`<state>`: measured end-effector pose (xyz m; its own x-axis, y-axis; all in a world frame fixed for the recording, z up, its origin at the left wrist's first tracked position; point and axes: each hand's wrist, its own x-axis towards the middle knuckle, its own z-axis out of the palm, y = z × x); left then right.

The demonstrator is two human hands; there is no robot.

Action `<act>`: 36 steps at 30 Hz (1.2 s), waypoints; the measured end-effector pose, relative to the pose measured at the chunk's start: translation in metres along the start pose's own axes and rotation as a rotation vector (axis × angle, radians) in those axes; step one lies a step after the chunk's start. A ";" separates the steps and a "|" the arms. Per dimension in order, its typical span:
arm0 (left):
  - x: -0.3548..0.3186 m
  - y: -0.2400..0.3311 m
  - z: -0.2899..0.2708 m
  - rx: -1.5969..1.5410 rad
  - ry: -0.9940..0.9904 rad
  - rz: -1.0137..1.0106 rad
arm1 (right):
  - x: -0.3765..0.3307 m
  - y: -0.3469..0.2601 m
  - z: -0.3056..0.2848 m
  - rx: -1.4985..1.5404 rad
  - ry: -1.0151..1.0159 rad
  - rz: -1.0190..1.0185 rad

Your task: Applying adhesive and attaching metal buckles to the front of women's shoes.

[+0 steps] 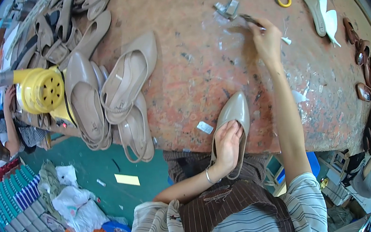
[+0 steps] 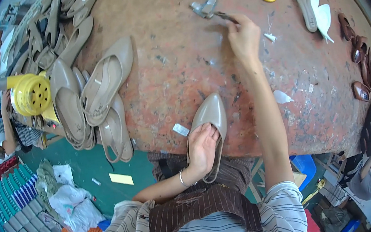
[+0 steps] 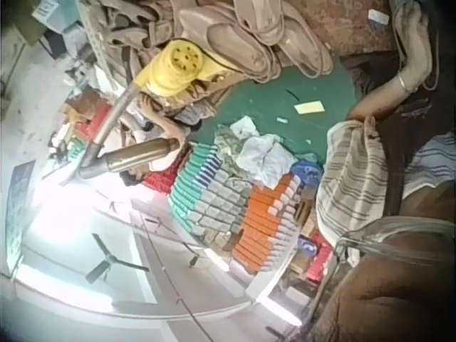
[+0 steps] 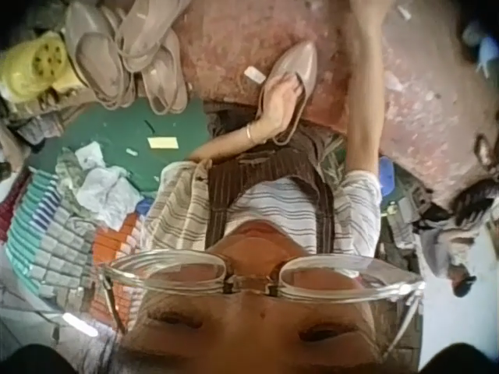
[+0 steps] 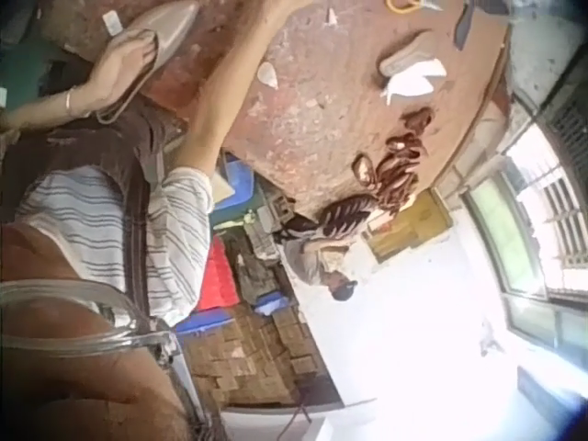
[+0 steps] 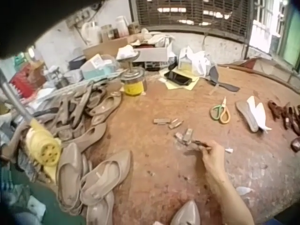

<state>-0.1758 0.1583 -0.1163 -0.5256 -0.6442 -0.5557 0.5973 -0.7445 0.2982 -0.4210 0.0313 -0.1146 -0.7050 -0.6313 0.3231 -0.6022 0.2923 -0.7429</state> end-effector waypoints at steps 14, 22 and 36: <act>0.001 0.007 0.002 -0.062 -0.023 -0.004 | -0.129 -0.016 -0.062 -0.213 -0.177 -0.148; -0.001 0.007 0.008 0.011 0.033 -0.009 | -0.134 -0.028 -0.083 0.066 -0.224 0.322; 0.002 0.011 0.016 0.095 -0.002 -0.017 | -0.165 -0.063 -0.085 0.190 -0.416 0.152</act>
<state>-0.1800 0.1463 -0.1012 -0.5364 -0.6315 -0.5600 0.5280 -0.7687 0.3611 -0.2981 0.1778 -0.0715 -0.5467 -0.8368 -0.0303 -0.3978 0.2914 -0.8699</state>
